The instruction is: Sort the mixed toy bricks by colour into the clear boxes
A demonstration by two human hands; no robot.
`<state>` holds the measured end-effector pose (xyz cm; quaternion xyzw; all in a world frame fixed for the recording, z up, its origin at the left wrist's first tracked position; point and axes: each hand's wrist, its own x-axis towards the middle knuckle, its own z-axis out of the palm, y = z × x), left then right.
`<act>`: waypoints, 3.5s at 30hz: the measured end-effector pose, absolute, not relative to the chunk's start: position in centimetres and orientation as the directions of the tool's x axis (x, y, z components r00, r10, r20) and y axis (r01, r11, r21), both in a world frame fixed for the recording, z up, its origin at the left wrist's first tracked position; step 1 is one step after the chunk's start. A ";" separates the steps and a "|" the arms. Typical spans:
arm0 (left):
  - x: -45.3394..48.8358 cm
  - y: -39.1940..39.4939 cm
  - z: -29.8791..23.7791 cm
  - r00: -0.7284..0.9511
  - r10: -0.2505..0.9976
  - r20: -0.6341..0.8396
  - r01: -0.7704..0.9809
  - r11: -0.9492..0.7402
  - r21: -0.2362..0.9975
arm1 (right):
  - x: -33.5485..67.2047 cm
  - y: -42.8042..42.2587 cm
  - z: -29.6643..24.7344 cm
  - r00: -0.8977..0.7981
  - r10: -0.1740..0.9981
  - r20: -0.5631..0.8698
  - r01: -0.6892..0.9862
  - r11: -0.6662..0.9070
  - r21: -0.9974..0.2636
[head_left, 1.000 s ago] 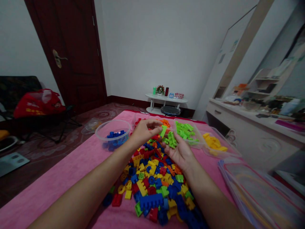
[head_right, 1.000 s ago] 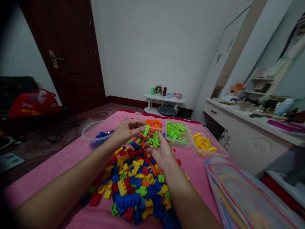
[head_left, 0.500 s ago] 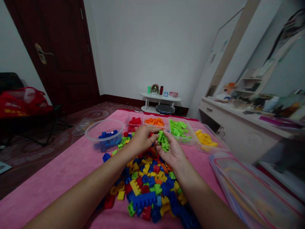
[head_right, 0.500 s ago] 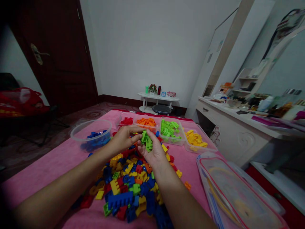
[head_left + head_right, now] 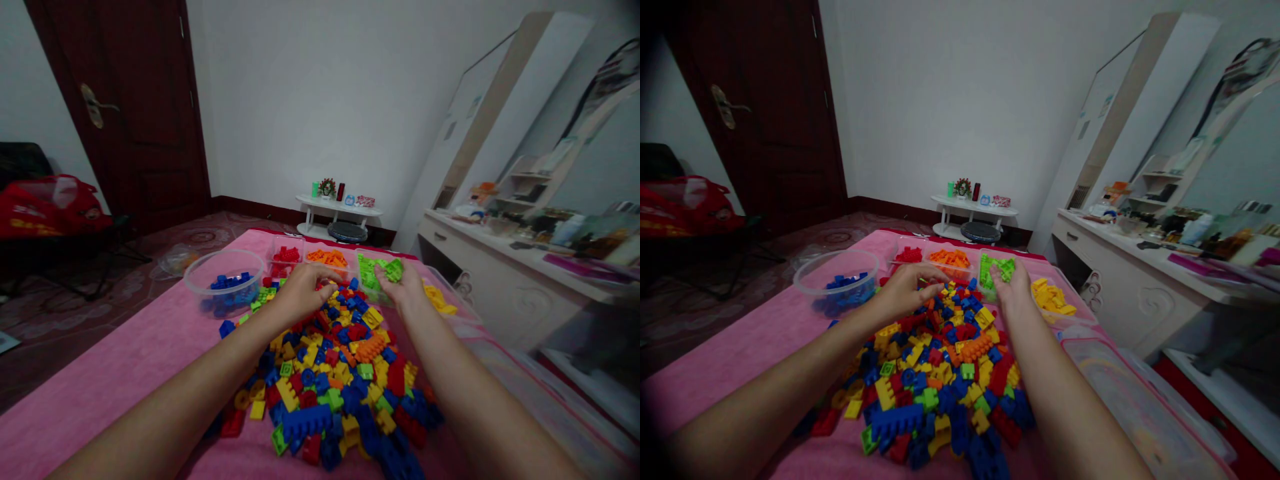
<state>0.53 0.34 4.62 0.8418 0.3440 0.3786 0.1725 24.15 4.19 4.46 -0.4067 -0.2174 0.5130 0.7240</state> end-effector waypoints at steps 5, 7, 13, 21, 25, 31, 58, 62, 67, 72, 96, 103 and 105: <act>0.6 0.4 4.1 0.483 0.721 0.496 0.460 -0.691 0.557 | 25.7 5.8 5.6 0.529 0.841 -0.113 -0.307 0.065 -0.949; 0.7 0.4 3.8 0.495 0.719 0.487 0.463 -0.693 0.553 | 25.4 5.3 4.9 0.573 0.815 -0.086 -0.227 0.057 -0.972; 1.0 0.7 2.5 0.536 0.727 0.430 0.517 -0.685 0.514 | 23.3 2.3 1.7 0.432 0.889 0.153 0.097 0.123 -0.988; 1.1 0.9 1.1 0.566 0.752 0.337 0.600 -0.657 0.457 | 22.2 -0.1 0.6 -0.004 0.991 0.136 0.882 0.068 -0.466; 1.1 1.0 0.6 0.573 0.758 0.313 0.634 -0.652 0.416 | 22.0 -1.3 2.3 0.036 0.996 0.083 0.957 -0.010 -0.290; 1.0 1.4 -0.3 0.612 0.747 0.259 0.641 -0.661 0.389 | 22.0 -1.6 3.0 -0.006 0.999 0.034 0.968 0.014 -0.249; 2.2 0.4 0.3 0.392 0.872 0.295 0.624 -0.487 0.611 | 20.7 -1.0 2.5 0.012 0.965 0.263 0.925 0.090 -0.370; 2.6 0.6 1.0 0.322 0.945 -0.055 0.015 0.053 0.998 | 19.7 -0.6 2.4 0.026 0.901 0.433 0.714 0.287 -0.639; 2.2 0.8 1.3 0.482 0.815 -0.320 -0.303 0.498 0.812 | 18.3 -1.3 2.4 -0.002 0.889 0.459 0.622 0.360 -0.696; 1.9 1.0 0.9 0.665 0.696 -0.269 -0.385 0.629 0.676 | 17.0 -1.8 2.4 -0.138 0.879 0.456 0.475 0.463 -0.748; -12.2 8.0 3.8 -0.267 0.886 0.379 0.661 -0.118 0.741 | 19.8 -0.8 2.5 0.058 0.890 0.452 0.706 0.283 -0.649; -7.1 5.9 4.8 0.154 0.859 0.488 0.727 -0.433 0.532 | 21.0 -0.3 1.2 -0.118 0.978 0.170 0.894 0.179 -0.410; -5.0 5.1 4.3 0.291 0.840 0.458 0.692 -0.515 0.506 | 21.0 -0.3 0.8 -0.132 0.985 0.109 0.943 0.159 -0.294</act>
